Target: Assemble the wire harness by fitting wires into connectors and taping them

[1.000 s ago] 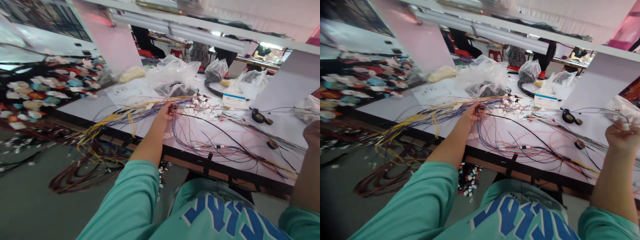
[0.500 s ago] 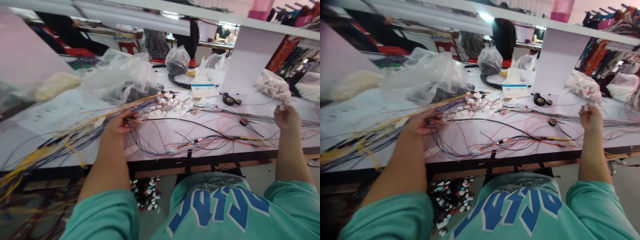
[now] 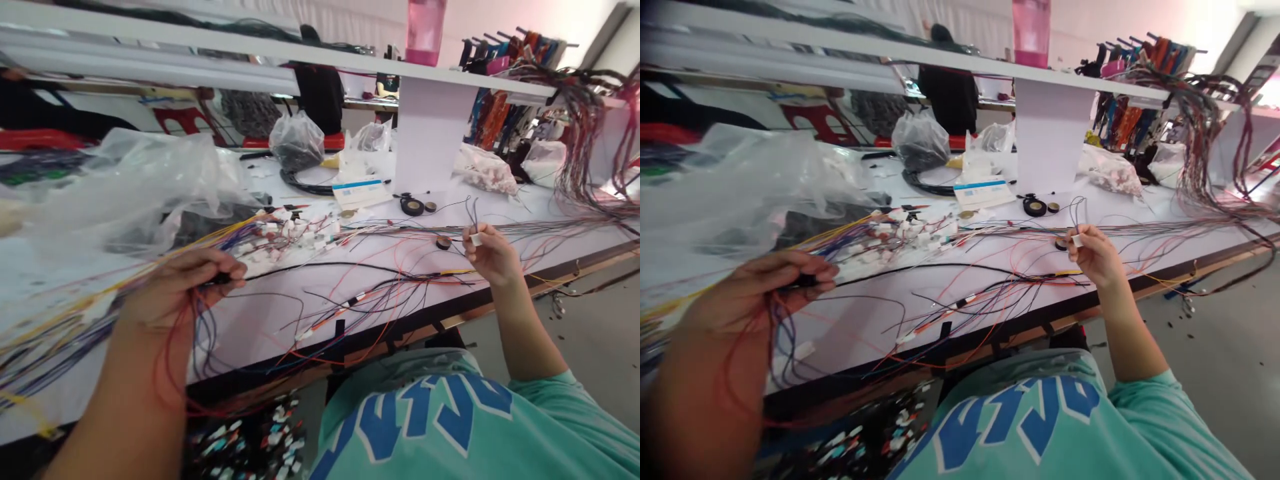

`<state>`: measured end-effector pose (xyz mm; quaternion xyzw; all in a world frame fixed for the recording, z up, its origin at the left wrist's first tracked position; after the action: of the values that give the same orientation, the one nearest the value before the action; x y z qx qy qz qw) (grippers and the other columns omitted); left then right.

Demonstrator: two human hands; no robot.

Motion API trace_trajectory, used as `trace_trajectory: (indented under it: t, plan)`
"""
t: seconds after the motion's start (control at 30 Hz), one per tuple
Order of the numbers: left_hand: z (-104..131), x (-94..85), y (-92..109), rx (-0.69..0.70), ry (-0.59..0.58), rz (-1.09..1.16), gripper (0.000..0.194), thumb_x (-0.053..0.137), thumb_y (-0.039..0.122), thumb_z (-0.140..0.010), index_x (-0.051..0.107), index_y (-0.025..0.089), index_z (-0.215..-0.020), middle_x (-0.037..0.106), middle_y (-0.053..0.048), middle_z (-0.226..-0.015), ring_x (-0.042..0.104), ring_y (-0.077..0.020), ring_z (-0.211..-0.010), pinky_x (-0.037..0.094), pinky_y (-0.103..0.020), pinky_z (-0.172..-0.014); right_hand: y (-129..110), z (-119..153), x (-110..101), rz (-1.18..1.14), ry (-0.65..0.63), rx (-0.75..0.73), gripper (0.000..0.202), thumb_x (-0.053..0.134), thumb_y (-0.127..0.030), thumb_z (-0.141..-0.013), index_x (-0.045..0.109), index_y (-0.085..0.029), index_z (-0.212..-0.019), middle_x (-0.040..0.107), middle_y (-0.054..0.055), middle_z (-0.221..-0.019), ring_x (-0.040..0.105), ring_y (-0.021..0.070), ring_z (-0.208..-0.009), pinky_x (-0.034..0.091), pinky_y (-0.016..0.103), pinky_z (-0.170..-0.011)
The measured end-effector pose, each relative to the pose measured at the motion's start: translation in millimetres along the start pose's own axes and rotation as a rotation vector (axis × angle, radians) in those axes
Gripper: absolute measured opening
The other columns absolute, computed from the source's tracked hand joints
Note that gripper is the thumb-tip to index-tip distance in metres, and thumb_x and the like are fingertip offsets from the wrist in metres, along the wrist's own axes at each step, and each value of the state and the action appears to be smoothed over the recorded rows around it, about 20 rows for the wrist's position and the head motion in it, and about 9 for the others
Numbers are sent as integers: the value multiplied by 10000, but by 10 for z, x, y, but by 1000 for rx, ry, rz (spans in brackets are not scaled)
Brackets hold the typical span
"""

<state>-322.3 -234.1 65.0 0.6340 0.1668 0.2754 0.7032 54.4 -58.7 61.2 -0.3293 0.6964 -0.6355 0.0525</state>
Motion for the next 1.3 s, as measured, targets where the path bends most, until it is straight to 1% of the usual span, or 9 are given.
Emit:
trace_trajectory:
  t: [0.1,0.23,0.37,0.47,0.77,0.97,1.1,1.23,1.3]
  plan:
    - [72,519,35,-56,-318,3,147,627,-4,-612,669,137,-608,546,-26,-527,469,-79,-437,419,-147,-348,45,96,124,12,-12,23,169,691,-270,-645,551,-214,-720,606,-14,-739,503,62,-538,457,176,-428]
    - [195,1367,-107,-182,-689,-74,79,663,56,-619,695,121,-651,541,-47,-490,490,-114,-409,354,-181,-317,98,187,251,73,-26,20,210,697,-317,-643,538,-220,-740,595,-9,-746,498,79,-527,455,217,-420]
    - [319,2080,-232,-149,-861,-11,123,715,139,-625,687,120,-744,543,-20,-526,463,-78,-410,295,-171,-328,117,289,344,115,-80,38,244,710,-357,-643,540,-215,-744,597,-5,-747,503,83,-516,460,238,-432]
    - [392,2373,-271,-100,-893,44,130,715,223,-633,633,127,-663,532,-2,-542,430,-55,-400,276,-174,-338,123,373,354,154,-87,34,251,728,-364,-644,567,-203,-749,599,-10,-705,527,87,-530,480,245,-473]
    - [493,2508,-391,-211,-914,131,134,610,195,-557,511,151,-636,493,21,-517,444,-69,-383,254,-160,-326,229,499,236,360,87,-147,253,699,-397,-696,570,-191,-766,537,-49,-579,551,87,-521,484,247,-536]
    - [549,2495,-405,-249,-932,282,190,589,160,-536,448,160,-664,594,1,-725,475,-58,-394,279,-150,-311,332,516,255,389,123,-130,312,695,-459,-673,539,-202,-756,544,-42,-600,535,88,-503,486,254,-507]
    - [640,2484,-275,-221,-1008,323,189,614,182,-593,453,172,-690,604,-1,-732,483,-78,-392,299,-166,-293,339,568,234,424,115,-99,292,662,-454,-698,523,-209,-776,532,-43,-582,522,89,-490,458,244,-492]
    - [595,2451,-81,-208,-851,354,104,557,170,-757,496,161,-674,543,9,-611,416,-53,-361,263,-145,-284,206,656,146,620,157,-167,193,589,-386,-738,518,-213,-785,505,-34,-602,491,91,-507,430,241,-500]
    - [506,2400,15,-226,-714,384,241,420,159,-864,488,148,-633,494,8,-550,382,-43,-350,247,-134,-286,84,728,53,838,221,-273,104,554,-307,-735,520,-211,-761,504,-19,-635,473,95,-537,419,244,-523]
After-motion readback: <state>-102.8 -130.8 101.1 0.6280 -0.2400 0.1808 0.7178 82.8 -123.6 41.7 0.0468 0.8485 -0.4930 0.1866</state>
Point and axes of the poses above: each hand's wrist, its own z-axis away from the middle knuckle, its own x-axis out of the palm, y = z × x, the point moved 3 cm from there along -z, towards the middle knuckle
